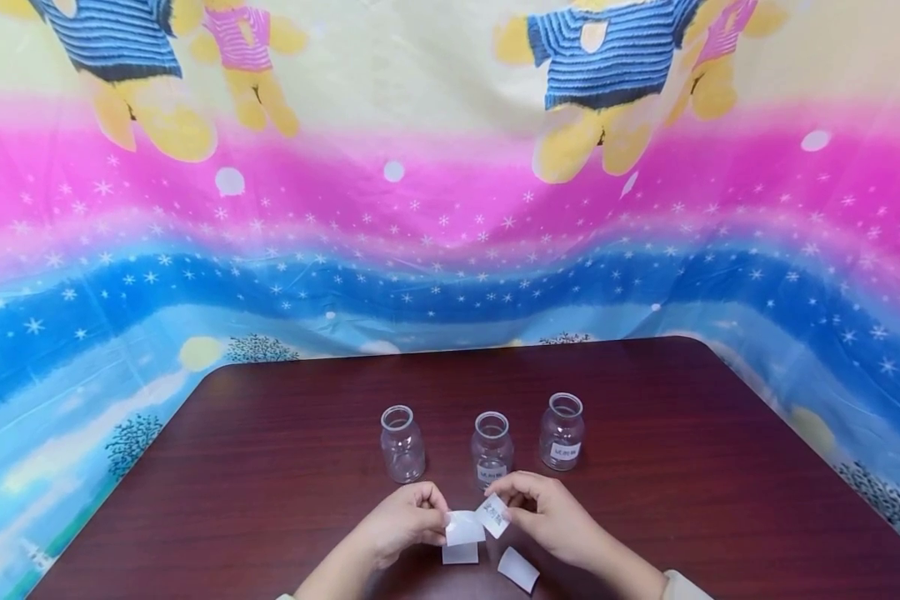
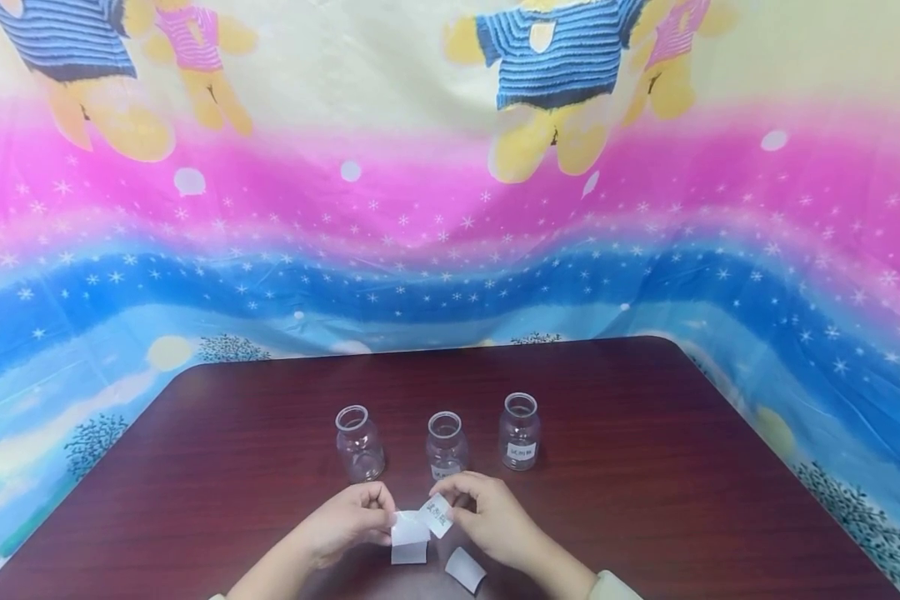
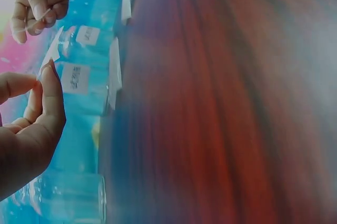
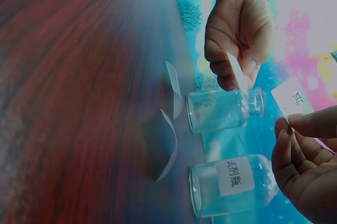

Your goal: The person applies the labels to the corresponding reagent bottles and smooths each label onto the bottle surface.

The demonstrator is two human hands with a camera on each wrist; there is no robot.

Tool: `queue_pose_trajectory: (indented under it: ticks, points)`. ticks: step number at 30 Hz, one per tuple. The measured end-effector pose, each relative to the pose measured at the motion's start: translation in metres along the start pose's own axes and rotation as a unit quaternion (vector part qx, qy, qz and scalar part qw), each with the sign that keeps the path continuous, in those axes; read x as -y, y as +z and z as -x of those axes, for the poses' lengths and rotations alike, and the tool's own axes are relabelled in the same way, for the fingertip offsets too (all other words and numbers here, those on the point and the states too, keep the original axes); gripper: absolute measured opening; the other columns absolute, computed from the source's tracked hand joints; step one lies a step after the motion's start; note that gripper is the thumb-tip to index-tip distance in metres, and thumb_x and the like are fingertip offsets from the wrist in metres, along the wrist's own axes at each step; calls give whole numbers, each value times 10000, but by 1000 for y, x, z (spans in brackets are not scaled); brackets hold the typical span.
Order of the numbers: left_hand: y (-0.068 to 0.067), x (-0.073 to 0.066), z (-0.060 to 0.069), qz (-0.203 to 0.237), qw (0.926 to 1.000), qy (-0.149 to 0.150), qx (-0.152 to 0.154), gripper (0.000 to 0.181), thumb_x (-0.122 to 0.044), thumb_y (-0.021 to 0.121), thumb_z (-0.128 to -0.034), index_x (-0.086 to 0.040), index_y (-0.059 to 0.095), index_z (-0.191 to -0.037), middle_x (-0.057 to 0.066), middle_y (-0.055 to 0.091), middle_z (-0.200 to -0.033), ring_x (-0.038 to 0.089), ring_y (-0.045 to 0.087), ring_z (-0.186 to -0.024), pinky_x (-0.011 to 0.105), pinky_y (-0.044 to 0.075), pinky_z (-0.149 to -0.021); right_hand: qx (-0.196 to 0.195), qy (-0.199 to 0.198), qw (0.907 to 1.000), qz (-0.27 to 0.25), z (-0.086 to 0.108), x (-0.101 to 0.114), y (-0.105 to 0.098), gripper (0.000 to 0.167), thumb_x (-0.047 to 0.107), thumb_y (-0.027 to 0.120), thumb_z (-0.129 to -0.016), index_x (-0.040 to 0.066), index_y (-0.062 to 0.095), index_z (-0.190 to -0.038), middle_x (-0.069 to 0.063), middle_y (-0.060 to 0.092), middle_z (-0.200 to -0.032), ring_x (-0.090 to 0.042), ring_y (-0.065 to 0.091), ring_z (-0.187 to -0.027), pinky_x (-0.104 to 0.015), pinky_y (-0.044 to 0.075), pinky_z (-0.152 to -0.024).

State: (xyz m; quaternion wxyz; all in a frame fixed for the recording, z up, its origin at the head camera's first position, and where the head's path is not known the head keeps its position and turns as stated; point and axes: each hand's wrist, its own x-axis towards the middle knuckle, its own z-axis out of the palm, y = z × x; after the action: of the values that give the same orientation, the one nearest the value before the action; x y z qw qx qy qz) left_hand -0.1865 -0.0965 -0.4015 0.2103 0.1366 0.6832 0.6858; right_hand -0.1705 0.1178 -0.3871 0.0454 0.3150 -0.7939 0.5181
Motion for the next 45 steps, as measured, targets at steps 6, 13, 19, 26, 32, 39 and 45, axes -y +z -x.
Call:
queue_pose_trajectory:
  ticks: [6,13,19,26,32,39,45]
  points:
    - [-13,2,10,-383,9991,-161,-36,75,37,523,-680,9,463,-715,30,461,-622,104,491,-553,208,457,-530,112,365,9993,33,-8,1,6,288,-82,570,-726,7,580,-1000,10,558,-760,-72,500,-665,-227,433,-570]
    - [-23,6,17,-750,9964,-369,-98,90,45,511,-658,5,456,-717,34,461,-623,107,494,-533,215,464,-517,194,762,9968,-105,-17,-1,13,197,-47,600,-724,20,595,-909,11,563,-746,-64,509,-657,-216,437,-572]
    - [-29,12,21,-1069,9927,-533,-175,115,49,508,-632,0,453,-720,27,451,-630,103,477,-531,232,466,-514,238,755,9969,27,-25,-9,21,148,-52,607,-711,39,598,-827,-7,575,-729,-69,506,-648,-211,424,-561]
    - [-38,14,25,-1361,9892,-517,-144,83,9,525,-664,25,480,-732,30,487,-638,108,495,-557,256,461,-529,350,829,9959,119,-29,-11,29,146,-58,596,-707,53,600,-801,11,562,-719,-63,497,-651,-213,421,-582]
    - [-47,11,27,-1747,9830,-482,-309,94,-25,538,-695,27,495,-759,2,500,-654,107,479,-602,256,428,-549,326,868,9957,-39,-34,-14,37,143,-65,590,-703,47,607,-790,16,556,-719,-69,490,-645,-210,418,-578]
    - [-53,4,26,-1785,9827,-144,-481,142,-37,575,-694,38,509,-796,5,497,-666,128,485,-627,264,419,-553,301,911,9953,-131,-47,-11,54,141,-59,595,-694,53,620,-775,31,548,-682,-49,471,-606,-197,406,-544]
    - [-55,-3,21,-1607,9835,393,-735,199,-9,592,-697,74,509,-859,47,550,-774,148,517,-717,251,432,-621,251,739,9969,-108,-61,-8,65,127,-52,599,-690,53,621,-759,32,553,-673,-32,475,-602,-191,417,-546]
